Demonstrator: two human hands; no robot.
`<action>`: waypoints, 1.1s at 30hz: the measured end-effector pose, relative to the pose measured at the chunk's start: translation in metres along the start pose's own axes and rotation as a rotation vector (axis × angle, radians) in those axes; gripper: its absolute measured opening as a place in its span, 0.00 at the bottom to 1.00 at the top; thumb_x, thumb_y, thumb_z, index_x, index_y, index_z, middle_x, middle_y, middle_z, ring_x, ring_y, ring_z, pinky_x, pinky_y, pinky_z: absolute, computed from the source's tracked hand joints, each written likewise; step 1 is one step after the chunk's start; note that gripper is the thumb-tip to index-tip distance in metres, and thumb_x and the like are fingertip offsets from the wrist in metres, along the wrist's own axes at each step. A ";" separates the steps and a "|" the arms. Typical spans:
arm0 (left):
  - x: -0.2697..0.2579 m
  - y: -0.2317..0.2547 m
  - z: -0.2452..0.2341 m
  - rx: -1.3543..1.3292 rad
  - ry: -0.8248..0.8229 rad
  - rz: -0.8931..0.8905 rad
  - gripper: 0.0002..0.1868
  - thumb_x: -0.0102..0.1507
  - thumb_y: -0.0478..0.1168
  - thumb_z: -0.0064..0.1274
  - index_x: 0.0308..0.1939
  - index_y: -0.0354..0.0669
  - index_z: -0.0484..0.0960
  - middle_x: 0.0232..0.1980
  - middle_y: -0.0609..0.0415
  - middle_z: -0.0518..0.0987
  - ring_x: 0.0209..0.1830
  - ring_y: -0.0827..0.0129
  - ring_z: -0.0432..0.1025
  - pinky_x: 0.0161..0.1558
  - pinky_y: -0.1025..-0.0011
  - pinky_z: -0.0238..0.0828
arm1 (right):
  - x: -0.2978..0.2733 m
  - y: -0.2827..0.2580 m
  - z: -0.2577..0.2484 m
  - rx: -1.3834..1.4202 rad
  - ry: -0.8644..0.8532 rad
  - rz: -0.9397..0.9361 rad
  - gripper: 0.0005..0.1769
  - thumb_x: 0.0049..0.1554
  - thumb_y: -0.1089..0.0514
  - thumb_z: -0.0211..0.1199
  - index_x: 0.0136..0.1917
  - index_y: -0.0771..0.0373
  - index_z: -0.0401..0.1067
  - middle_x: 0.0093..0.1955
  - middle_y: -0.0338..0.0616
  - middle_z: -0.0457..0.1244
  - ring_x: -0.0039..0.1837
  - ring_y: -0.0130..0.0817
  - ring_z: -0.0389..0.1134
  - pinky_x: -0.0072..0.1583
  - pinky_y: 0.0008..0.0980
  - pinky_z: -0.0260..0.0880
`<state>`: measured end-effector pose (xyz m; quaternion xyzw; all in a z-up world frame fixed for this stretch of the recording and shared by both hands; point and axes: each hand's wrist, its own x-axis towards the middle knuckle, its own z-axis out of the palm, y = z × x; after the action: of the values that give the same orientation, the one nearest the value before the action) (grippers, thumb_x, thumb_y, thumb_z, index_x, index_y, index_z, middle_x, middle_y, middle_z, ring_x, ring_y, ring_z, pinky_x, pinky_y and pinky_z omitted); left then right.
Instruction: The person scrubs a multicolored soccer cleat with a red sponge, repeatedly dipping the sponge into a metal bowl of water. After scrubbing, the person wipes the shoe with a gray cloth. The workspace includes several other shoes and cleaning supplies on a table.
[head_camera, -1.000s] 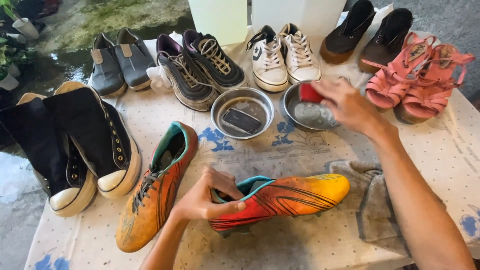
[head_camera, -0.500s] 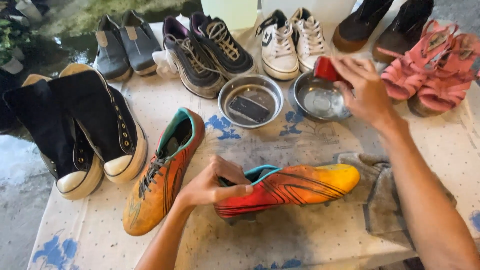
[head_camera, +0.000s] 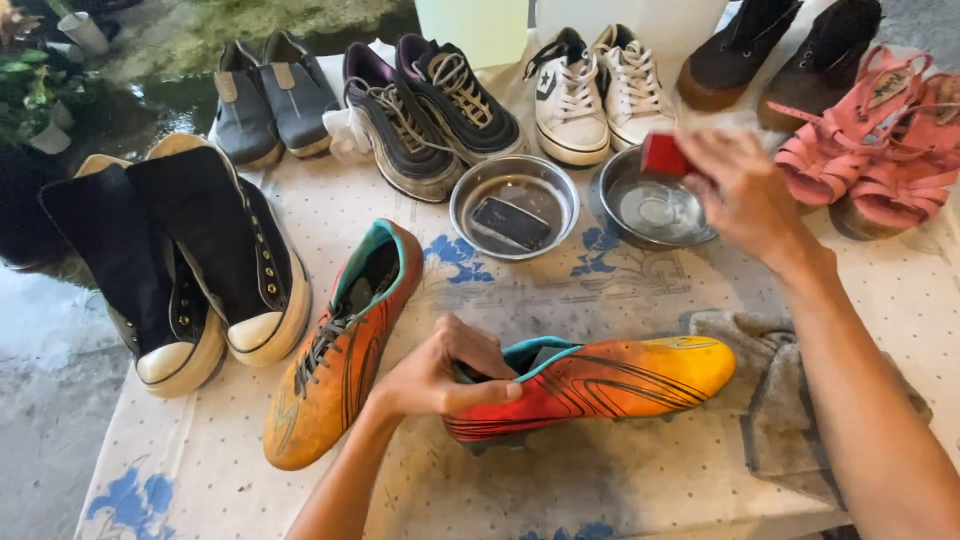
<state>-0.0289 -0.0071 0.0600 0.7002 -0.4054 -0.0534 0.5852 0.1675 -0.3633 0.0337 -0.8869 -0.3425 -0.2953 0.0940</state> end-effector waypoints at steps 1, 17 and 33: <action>-0.002 -0.001 0.001 -0.007 -0.001 -0.004 0.20 0.66 0.40 0.57 0.18 0.39 0.77 0.17 0.59 0.67 0.19 0.74 0.54 0.27 0.72 0.53 | 0.003 -0.009 -0.010 0.001 -0.007 0.003 0.26 0.66 0.61 0.58 0.77 0.64 0.65 0.67 0.60 0.66 0.68 0.58 0.65 0.57 0.50 0.80; -0.017 0.031 0.015 0.591 -0.151 0.091 0.12 0.65 0.42 0.57 0.28 0.43 0.85 0.24 0.57 0.81 0.20 0.64 0.71 0.27 0.67 0.68 | -0.002 -0.004 -0.008 0.154 -0.073 0.068 0.34 0.60 0.69 0.59 0.79 0.65 0.59 0.73 0.63 0.59 0.73 0.53 0.56 0.68 0.55 0.65; 0.048 0.059 0.033 0.713 -0.157 -1.009 0.45 0.51 0.76 0.45 0.72 0.75 0.74 0.31 0.45 0.83 0.35 0.50 0.77 0.38 0.58 0.65 | -0.006 0.005 0.004 0.094 0.031 -0.056 0.38 0.54 0.76 0.63 0.77 0.70 0.61 0.70 0.63 0.62 0.70 0.53 0.58 0.71 0.48 0.66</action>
<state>-0.0449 -0.0616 0.1200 0.9519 -0.0594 -0.2359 0.1865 0.1689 -0.3686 0.0269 -0.8670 -0.3792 -0.2949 0.1326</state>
